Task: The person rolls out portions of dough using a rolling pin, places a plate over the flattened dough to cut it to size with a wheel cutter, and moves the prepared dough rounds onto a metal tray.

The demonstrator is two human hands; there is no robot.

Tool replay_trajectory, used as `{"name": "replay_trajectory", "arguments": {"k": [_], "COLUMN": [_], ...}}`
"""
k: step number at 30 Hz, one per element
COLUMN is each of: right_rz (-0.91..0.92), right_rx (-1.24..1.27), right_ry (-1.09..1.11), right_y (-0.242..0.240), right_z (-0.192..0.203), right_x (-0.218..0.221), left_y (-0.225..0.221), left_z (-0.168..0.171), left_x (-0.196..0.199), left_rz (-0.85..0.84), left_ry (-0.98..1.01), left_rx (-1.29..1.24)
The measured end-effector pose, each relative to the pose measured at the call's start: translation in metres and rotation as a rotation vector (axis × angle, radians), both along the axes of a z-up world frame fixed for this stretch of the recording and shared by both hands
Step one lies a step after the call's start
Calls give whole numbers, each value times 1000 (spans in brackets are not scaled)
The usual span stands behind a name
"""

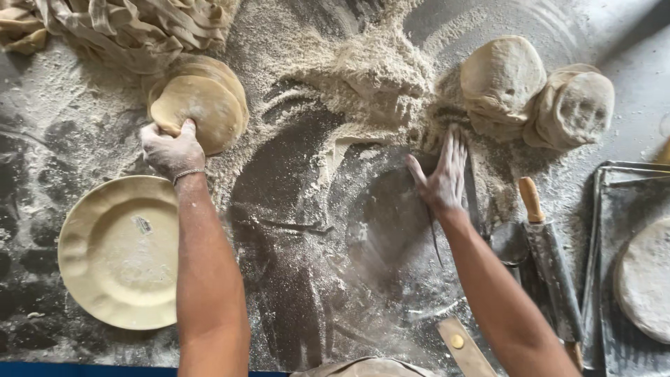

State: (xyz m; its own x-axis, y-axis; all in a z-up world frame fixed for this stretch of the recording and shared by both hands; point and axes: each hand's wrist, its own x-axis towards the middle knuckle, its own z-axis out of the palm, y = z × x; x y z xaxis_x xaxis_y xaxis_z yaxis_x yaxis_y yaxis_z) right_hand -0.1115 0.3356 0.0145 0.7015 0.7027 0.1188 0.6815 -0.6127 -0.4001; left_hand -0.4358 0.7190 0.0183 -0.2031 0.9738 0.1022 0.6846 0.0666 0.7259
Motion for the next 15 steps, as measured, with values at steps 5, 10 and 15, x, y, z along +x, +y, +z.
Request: {"name": "replay_trajectory", "arguments": {"k": [5,10,15], "right_rz": [-14,100,143], "right_rx": [67,130,561], "right_ry": [216,173,806], "right_y": [66,90,33], "right_z": [10,11,54], "right_x": [-1,-4,-13], "left_y": [-50,-181,-222], "left_z": [37,33,21], "left_x": [23,98,129], "left_rz": [-296,-852,-1129], "left_ry": [45,133,-61], "left_rx": [115,185,157]}}
